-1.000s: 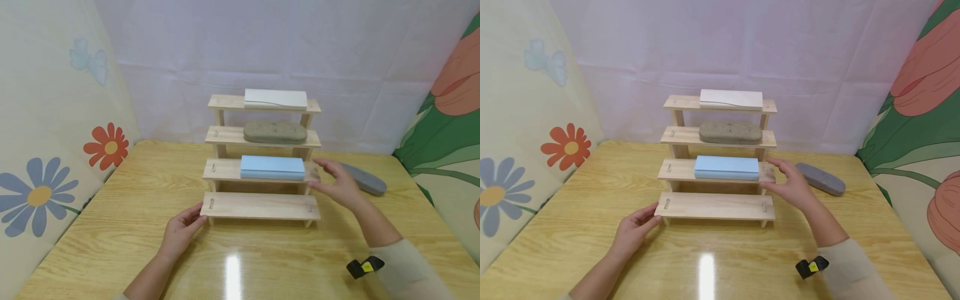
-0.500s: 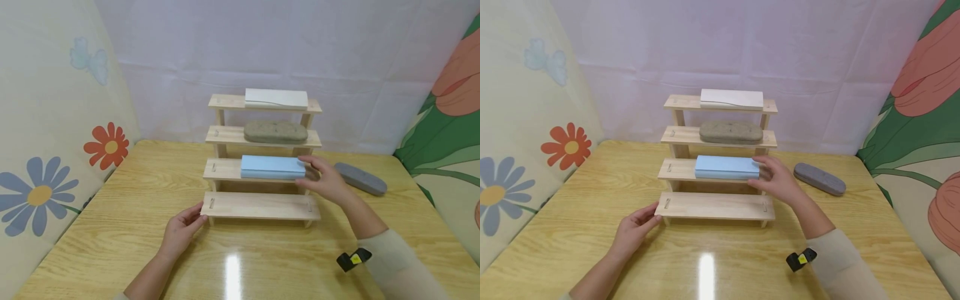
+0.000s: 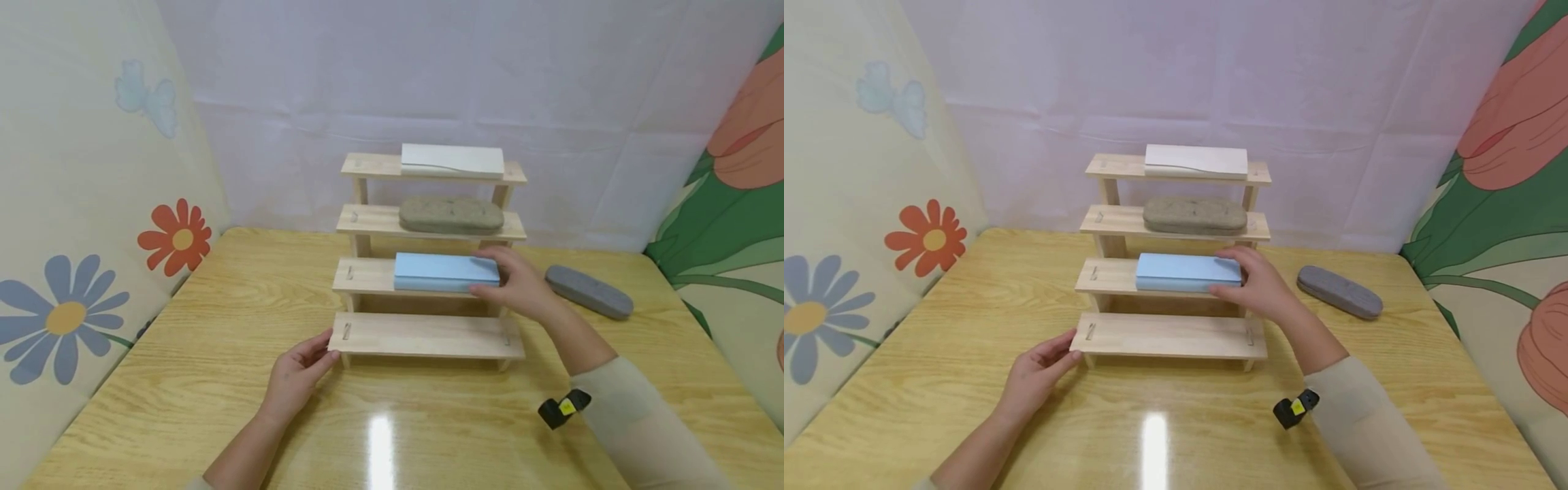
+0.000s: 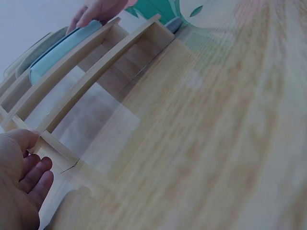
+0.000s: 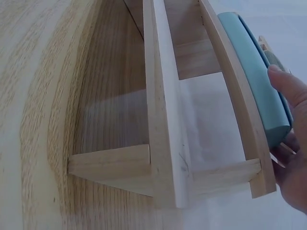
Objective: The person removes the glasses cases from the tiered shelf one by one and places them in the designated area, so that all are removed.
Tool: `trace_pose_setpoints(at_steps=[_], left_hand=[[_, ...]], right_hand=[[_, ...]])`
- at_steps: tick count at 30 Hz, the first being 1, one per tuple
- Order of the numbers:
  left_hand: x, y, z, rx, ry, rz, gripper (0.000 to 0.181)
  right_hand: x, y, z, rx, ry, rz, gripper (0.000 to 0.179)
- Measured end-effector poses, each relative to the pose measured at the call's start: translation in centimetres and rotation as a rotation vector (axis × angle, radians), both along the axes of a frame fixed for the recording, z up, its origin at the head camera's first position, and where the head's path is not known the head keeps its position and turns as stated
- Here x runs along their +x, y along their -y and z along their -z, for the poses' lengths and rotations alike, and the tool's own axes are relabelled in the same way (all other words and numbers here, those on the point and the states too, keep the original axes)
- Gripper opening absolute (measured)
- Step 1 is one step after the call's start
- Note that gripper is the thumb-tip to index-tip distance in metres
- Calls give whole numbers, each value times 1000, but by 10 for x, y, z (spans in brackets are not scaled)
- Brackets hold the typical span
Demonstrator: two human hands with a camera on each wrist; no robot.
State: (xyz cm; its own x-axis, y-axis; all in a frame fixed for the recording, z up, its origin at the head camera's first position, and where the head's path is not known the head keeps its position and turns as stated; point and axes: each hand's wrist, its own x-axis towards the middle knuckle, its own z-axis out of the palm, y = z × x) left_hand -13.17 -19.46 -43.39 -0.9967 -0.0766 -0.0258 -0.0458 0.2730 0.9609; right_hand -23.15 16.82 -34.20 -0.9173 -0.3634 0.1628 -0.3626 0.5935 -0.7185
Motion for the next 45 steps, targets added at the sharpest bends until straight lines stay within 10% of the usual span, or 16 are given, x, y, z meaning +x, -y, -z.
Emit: trace_pose_setpoints(at_steps=[45], left_hand=[[2, -1, -4, 16, 7, -1, 45]], right_hand=[[-9, 25, 4, 127, -113, 0, 68]])
